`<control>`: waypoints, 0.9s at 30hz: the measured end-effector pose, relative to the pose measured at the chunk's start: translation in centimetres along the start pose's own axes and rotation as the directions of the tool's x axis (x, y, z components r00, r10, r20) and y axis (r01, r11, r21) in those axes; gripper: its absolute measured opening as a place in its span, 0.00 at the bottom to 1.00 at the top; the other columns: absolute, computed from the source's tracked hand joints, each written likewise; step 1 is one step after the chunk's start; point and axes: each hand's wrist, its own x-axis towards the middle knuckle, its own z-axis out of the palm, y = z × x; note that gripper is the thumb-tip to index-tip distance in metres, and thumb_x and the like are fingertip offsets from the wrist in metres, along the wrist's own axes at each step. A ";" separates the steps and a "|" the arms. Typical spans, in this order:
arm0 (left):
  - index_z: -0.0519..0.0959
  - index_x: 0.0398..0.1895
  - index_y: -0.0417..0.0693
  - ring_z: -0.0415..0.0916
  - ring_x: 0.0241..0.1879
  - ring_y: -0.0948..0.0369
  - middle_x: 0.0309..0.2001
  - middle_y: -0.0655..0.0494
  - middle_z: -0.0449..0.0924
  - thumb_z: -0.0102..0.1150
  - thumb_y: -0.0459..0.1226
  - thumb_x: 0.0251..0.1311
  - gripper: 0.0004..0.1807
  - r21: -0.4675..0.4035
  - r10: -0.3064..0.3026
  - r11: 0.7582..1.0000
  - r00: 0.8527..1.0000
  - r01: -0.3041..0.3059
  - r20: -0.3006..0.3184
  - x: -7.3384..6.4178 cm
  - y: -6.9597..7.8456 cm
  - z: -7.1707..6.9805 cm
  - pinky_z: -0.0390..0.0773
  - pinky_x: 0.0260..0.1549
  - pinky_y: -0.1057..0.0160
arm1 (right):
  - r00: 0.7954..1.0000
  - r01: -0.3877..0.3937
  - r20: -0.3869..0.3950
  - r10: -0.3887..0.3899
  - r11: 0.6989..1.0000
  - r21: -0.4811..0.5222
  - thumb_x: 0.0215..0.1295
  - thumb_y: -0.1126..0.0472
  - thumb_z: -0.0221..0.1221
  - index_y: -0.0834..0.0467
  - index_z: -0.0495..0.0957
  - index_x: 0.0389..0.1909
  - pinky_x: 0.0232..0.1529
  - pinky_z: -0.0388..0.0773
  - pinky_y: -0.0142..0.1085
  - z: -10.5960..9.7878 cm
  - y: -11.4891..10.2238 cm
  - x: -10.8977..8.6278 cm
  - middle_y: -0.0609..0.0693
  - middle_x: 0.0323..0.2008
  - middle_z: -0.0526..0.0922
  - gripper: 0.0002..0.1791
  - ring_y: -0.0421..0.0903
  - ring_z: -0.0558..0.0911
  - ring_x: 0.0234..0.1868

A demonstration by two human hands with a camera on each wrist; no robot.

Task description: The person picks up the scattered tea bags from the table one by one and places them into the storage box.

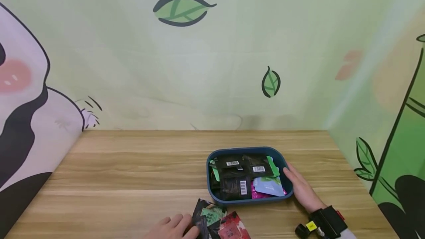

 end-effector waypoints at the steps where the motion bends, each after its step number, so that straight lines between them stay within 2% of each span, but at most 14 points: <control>1: 0.73 0.41 0.63 0.57 0.29 0.71 0.35 0.67 0.62 0.32 0.64 0.70 0.23 -0.011 -0.001 1.000 1.000 0.001 0.002 0.0 0.1 0.1 0.61 0.22 0.71 | 1.000 0.003 0.001 -0.003 1.000 0.003 0.76 0.37 0.34 0.67 0.42 0.79 0.72 0.37 0.59 0.0 0.0 0.0 0.65 0.79 0.42 0.46 0.62 0.39 0.78; 5: 0.72 0.39 0.62 0.56 0.27 0.72 0.33 0.68 0.61 0.35 0.61 0.72 0.20 -0.039 0.004 0.999 1.000 -0.005 -0.028 0.1 0.4 0.9 0.57 0.19 0.74 | 1.000 0.013 0.003 -0.013 1.000 -0.002 0.76 0.37 0.34 0.67 0.41 0.79 0.72 0.37 0.59 0.0 -0.1 0.1 0.65 0.79 0.41 0.45 0.62 0.39 0.78; 9: 0.73 0.38 0.61 0.59 0.27 0.73 0.34 0.68 0.63 0.38 0.60 0.72 0.19 -0.074 -0.002 0.997 0.999 -0.002 -0.044 0.2 0.6 1.4 0.59 0.18 0.76 | 1.000 0.018 0.003 -0.018 1.000 -0.006 0.77 0.39 0.35 0.68 0.41 0.79 0.72 0.37 0.59 -0.1 0.0 0.1 0.66 0.79 0.41 0.44 0.62 0.39 0.78; 14: 0.74 0.41 0.62 0.61 0.29 0.73 0.36 0.67 0.65 0.41 0.60 0.71 0.18 -0.143 -0.005 0.990 1.000 0.002 -0.018 0.1 0.3 1.4 0.63 0.21 0.76 | 1.000 0.024 0.006 -0.024 1.000 -0.007 0.77 0.40 0.35 0.68 0.41 0.79 0.72 0.37 0.59 -0.1 0.0 0.1 0.67 0.78 0.40 0.44 0.63 0.39 0.78; 20: 0.76 0.45 0.62 0.58 0.31 0.74 0.38 0.68 0.62 0.45 0.59 0.70 0.16 -0.240 0.043 0.970 0.998 -0.033 0.037 0.0 -0.4 0.7 0.63 0.23 0.77 | 1.000 0.027 0.001 -0.027 1.000 -0.007 0.77 0.40 0.35 0.67 0.41 0.79 0.72 0.37 0.59 -0.1 0.0 0.0 0.66 0.78 0.41 0.44 0.63 0.39 0.78; 27: 0.76 0.46 0.60 0.62 0.32 0.74 0.38 0.66 0.66 0.43 0.57 0.71 0.18 -0.228 0.101 0.970 0.993 -0.085 0.057 0.2 -0.7 0.1 0.65 0.26 0.77 | 0.999 0.034 0.002 -0.034 0.999 0.008 0.77 0.39 0.35 0.67 0.41 0.79 0.72 0.37 0.59 0.1 -0.1 0.0 0.65 0.79 0.41 0.44 0.62 0.39 0.78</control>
